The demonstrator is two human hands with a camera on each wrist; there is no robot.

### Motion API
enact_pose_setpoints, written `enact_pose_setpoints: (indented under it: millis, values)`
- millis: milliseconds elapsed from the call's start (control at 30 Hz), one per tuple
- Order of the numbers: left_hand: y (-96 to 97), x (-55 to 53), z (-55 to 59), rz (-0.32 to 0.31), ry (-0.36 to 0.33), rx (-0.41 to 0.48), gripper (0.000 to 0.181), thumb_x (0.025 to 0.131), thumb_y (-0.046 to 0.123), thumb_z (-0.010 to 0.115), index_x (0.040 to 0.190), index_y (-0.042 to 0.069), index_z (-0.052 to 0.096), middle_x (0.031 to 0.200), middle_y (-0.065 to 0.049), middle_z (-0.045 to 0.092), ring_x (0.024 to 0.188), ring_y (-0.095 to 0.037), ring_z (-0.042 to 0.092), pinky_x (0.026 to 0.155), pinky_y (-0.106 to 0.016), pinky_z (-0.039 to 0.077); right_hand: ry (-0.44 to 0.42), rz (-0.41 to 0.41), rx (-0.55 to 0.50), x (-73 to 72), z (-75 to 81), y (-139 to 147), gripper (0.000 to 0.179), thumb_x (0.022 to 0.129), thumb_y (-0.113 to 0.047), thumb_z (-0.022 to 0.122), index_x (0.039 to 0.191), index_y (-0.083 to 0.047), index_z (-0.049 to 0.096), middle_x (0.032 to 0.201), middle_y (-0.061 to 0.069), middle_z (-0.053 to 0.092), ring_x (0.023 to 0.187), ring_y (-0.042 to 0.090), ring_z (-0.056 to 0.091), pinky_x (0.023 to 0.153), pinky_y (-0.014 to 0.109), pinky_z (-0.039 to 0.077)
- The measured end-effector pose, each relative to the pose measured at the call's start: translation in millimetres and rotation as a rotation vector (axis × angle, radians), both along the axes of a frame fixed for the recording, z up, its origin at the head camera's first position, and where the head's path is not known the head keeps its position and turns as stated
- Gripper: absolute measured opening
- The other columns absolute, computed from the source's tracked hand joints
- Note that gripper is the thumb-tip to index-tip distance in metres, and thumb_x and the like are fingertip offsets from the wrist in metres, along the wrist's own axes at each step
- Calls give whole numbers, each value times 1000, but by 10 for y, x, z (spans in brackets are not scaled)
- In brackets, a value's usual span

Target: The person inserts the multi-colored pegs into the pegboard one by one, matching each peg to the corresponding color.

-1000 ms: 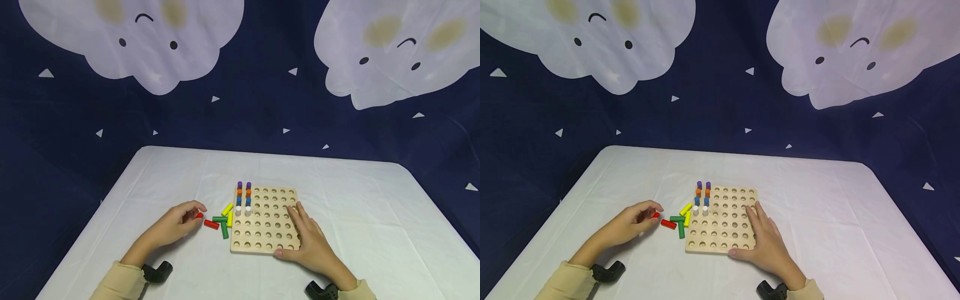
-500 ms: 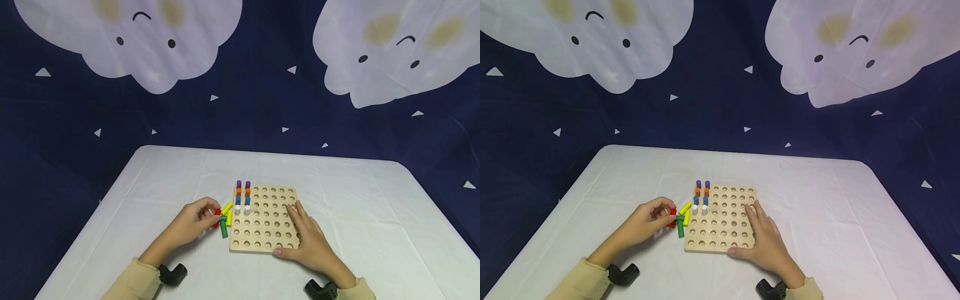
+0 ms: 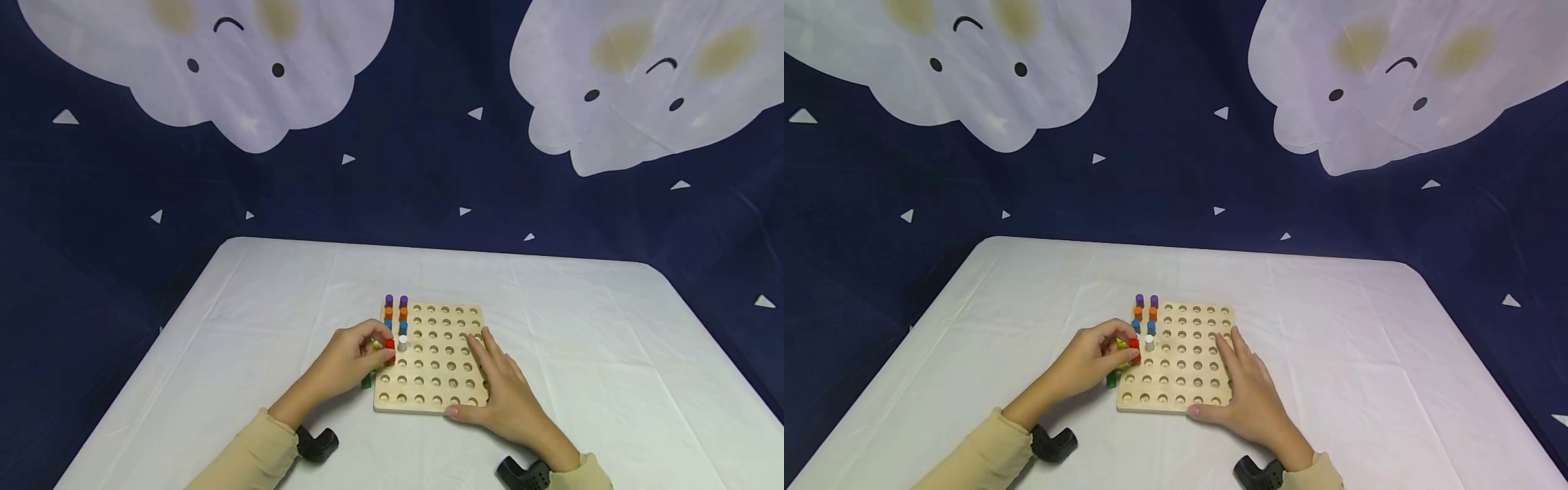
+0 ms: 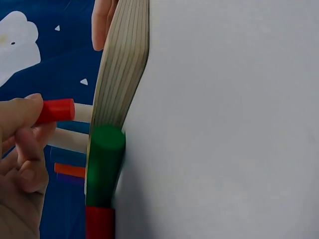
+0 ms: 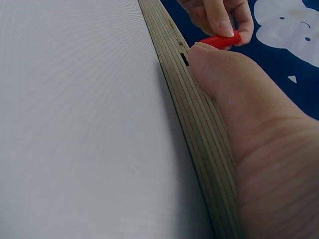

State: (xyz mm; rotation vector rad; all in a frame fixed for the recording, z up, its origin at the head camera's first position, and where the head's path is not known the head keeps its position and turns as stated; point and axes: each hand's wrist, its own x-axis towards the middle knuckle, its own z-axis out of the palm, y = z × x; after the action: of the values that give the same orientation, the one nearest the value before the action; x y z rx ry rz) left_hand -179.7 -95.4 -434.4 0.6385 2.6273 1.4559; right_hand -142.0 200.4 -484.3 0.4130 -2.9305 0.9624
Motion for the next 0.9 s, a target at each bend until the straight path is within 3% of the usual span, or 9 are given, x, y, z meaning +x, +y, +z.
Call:
enact_pose_setpoints:
  millis: [300, 667, 900]
  values:
    - [110, 14, 11, -24, 95, -91, 14, 90, 18, 74, 103, 15, 70, 66, 9, 59, 54, 0, 43, 49, -18, 38, -9, -8, 5, -13, 5, 4, 123, 61, -77, 76, 159, -27, 21, 168, 10, 7, 144, 55, 21, 107, 76, 21]
    - [205, 0, -8, -51, 221, -213, 14, 92, 18, 71, 106, 15, 69, 81, 9, 66, 69, -1, 53, 64, -19, 46, -1, -2, 1, -3, -7, -5, 122, 62, -76, 77, 159, -26, 21, 168, 10, 7, 143, 56, 22, 105, 76, 22]
    - [212, -4, -14, -65, 248, -214, 13, 92, 19, 71, 104, 16, 69, 86, 9, 67, 73, -1, 55, 67, -19, 48, 0, -6, 7, -15, -10, 5, 122, 62, -77, 76, 159, -28, 20, 168, 9, 7, 142, 56, 23, 104, 77, 24]
